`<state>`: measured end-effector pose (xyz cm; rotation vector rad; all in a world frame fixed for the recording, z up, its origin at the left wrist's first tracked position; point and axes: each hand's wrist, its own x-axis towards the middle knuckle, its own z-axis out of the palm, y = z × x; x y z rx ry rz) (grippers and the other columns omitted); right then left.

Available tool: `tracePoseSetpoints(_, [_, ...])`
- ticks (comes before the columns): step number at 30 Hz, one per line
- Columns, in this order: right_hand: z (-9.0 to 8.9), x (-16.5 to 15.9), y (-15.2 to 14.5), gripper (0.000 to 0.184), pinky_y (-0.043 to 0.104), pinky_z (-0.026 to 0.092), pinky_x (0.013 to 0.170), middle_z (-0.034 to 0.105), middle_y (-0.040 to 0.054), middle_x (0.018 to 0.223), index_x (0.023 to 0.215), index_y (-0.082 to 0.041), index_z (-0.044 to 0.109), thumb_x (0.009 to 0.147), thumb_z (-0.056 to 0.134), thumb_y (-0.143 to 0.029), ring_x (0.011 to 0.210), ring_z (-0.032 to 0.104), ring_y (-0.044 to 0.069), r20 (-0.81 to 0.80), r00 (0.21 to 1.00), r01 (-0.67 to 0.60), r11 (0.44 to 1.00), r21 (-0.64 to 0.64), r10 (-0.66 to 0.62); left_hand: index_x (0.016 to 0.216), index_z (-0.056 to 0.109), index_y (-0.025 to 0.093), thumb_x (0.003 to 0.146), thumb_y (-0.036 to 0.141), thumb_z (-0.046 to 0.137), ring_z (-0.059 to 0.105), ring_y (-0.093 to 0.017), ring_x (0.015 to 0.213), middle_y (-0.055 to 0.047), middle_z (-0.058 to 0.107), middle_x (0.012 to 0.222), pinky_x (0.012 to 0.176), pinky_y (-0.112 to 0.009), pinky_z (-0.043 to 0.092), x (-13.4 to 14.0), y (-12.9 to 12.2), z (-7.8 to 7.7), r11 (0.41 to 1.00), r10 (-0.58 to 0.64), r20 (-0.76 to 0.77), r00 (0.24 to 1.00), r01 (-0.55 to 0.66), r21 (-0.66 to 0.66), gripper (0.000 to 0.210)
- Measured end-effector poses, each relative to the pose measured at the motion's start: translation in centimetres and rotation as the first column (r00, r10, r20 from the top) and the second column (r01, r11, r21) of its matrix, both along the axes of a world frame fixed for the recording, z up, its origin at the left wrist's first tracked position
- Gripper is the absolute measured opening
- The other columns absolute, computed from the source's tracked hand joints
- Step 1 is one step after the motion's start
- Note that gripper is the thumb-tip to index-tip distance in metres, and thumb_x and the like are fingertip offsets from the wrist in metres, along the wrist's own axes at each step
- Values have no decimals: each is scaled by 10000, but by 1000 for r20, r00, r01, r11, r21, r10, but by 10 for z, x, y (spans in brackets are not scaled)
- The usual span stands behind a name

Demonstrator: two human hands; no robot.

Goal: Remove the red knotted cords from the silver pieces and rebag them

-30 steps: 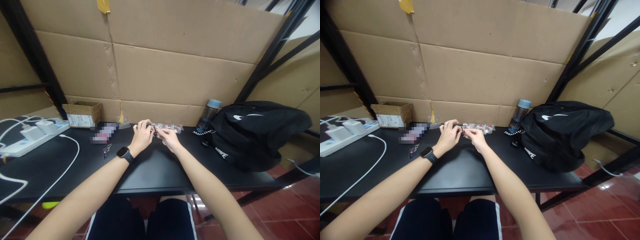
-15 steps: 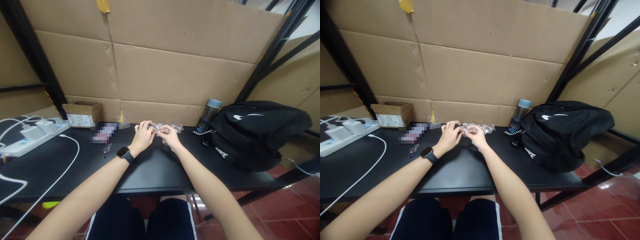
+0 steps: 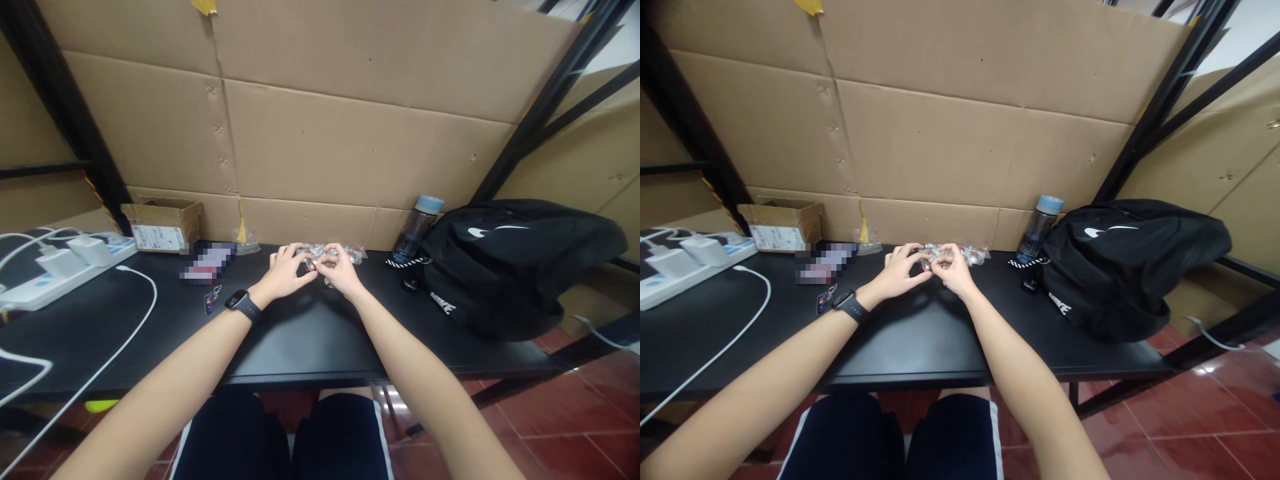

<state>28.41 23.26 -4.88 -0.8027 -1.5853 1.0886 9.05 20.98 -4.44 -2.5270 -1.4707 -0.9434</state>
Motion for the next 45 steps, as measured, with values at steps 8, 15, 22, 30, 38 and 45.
tracePoseSetpoints(8, [-1,3,3,408,204,402,503,623,-40,795,1046,-254,434,775,714,-375,509,480,77,134,991,-40,996,83,29,1205,667,340,819,583,692,425,-340,1252,-71,485,1419,982,-486,394,-5,6,-6,998,-36,-91,995,30,-63,457])
tracePoseSetpoints(15, [-4,7,8,193,264,434,628,587,-10,833,1033,-244,454,882,568,-281,655,510,140,329,943,-75,943,325,-38,1153,694,331,809,612,679,440,-344,1219,-76,511,1382,968,-501,410,-8,15,-14,994,-22,-145,989,6,-113,444])
tracePoseSetpoints(22, [-4,6,5,153,292,438,763,580,32,911,1051,-227,500,923,447,-162,780,536,175,532,836,-144,882,448,-133,1220,663,353,814,591,675,468,-340,1193,-84,558,1324,952,-494,417,-10,19,-22,982,-43,-193,980,6,-189,471])
tracePoseSetpoints(30, [-9,5,6,221,287,446,733,611,15,871,1085,-230,526,877,504,-155,706,533,164,556,825,-133,921,366,-102,1247,660,387,834,624,617,497,-361,1206,-76,586,1332,972,-530,400,-14,20,-20,956,-83,-193,978,23,-291,479])
tracePoseSetpoints(38, [-8,17,15,225,303,452,758,665,38,929,1052,-201,634,828,629,-180,784,568,172,601,782,-106,917,384,-161,1305,630,216,791,341,725,668,-232,1064,-89,704,1207,919,-290,490,-56,32,1,892,-219,-125,968,146,-429,538])
tracePoseSetpoints(45, [1,44,17,374,351,465,888,670,90,1103,1102,-189,693,735,766,-165,982,615,221,786,607,-193,938,288,-117,1036,754,258,794,274,703,688,-210,1005,-34,753,1077,910,-273,492,-62,38,-3,918,-189,-176,966,110,-380,247])
